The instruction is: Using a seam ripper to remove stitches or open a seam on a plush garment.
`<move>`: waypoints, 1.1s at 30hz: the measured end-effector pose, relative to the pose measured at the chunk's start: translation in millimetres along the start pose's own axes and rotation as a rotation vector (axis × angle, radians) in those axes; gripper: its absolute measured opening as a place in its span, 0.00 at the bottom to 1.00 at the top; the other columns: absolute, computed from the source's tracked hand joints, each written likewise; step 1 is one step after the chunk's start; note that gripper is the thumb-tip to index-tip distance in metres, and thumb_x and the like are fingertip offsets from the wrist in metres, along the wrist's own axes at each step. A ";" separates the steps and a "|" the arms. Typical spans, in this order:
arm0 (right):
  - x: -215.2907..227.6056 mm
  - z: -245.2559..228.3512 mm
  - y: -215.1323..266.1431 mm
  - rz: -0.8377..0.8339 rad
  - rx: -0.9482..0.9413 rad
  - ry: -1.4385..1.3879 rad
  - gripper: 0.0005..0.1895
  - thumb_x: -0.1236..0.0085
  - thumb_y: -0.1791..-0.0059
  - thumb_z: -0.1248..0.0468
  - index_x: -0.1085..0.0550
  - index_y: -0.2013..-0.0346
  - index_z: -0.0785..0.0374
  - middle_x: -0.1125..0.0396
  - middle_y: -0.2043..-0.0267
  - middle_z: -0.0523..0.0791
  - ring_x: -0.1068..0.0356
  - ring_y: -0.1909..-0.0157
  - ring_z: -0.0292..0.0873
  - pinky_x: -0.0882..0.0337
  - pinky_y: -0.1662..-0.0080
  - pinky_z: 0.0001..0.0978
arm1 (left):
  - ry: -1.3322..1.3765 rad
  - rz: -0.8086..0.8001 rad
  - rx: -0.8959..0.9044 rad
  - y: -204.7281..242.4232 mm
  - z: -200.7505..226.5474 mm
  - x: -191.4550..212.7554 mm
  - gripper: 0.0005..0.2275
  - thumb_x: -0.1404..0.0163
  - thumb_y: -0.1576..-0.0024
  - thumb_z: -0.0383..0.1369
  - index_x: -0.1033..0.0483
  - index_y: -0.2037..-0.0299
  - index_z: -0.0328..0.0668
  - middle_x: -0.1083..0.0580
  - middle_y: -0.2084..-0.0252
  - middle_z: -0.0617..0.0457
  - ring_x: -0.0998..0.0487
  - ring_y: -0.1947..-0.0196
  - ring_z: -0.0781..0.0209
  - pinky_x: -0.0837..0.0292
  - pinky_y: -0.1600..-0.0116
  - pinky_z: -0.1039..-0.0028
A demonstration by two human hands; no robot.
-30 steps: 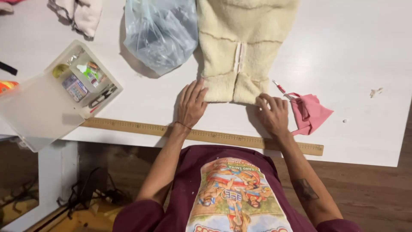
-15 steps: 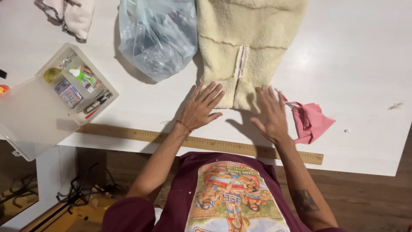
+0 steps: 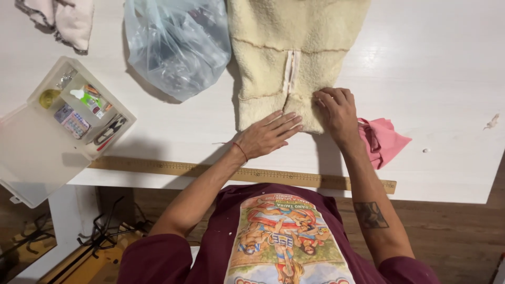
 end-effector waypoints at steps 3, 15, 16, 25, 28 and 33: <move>-2.6 3.8 9.8 0.011 -0.008 0.010 0.12 0.35 0.46 0.66 0.22 0.48 0.61 0.27 0.45 0.45 0.33 0.45 0.50 0.34 0.43 0.41 | -0.002 0.029 0.020 -0.5 6.9 -3.6 0.28 0.49 0.43 0.45 0.31 0.32 0.45 0.34 0.29 0.55 0.39 0.27 0.61 0.49 0.23 0.64; -34.6 34.5 9.0 -0.067 -0.143 0.035 0.10 0.30 0.51 0.58 0.18 0.58 0.56 0.29 0.55 0.43 0.39 0.52 0.47 0.39 0.48 0.39 | 0.061 0.283 0.320 -56.2 -52.7 39.8 0.17 0.41 0.43 0.43 0.20 0.52 0.38 0.27 0.55 0.53 0.27 0.59 0.57 0.30 0.57 0.66; -31.9 36.2 10.6 -0.022 -0.165 -0.010 0.09 0.30 0.51 0.59 0.19 0.59 0.58 0.30 0.56 0.43 0.38 0.52 0.47 0.39 0.49 0.39 | 0.099 0.272 0.338 -52.3 -57.7 30.1 0.15 0.40 0.44 0.41 0.21 0.53 0.40 0.27 0.55 0.54 0.27 0.58 0.57 0.29 0.55 0.66; -13.7 4.6 8.0 0.083 0.003 0.106 0.09 0.31 0.48 0.63 0.20 0.55 0.61 0.29 0.53 0.45 0.37 0.52 0.44 0.40 0.50 0.38 | 0.266 0.287 0.399 -46.4 -69.8 18.4 0.10 0.36 0.46 0.37 0.21 0.60 0.43 0.25 0.55 0.59 0.27 0.56 0.59 0.27 0.49 0.68; -4.2 -2.3 -2.8 0.046 0.042 0.112 0.11 0.31 0.50 0.62 0.20 0.54 0.60 0.28 0.53 0.45 0.36 0.53 0.45 0.39 0.50 0.39 | 0.288 0.293 0.371 -52.2 -66.9 19.6 0.10 0.36 0.45 0.39 0.21 0.64 0.43 0.25 0.58 0.59 0.27 0.57 0.60 0.28 0.50 0.68; -22.6 25.2 5.0 0.050 -0.087 -0.163 0.07 0.33 0.48 0.68 0.22 0.56 0.63 0.31 0.54 0.48 0.34 0.52 0.46 0.32 0.50 0.37 | 0.240 0.286 0.427 -61.3 -68.6 25.0 0.12 0.36 0.46 0.42 0.18 0.67 0.44 0.26 0.64 0.59 0.30 0.60 0.58 0.34 0.51 0.65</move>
Point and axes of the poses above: each hand's wrist, its own y-axis away from the middle knuckle, its own x-axis out of the back of the hand, z = x × y, the point moved 8 cm from there along -y, towards the middle knuckle
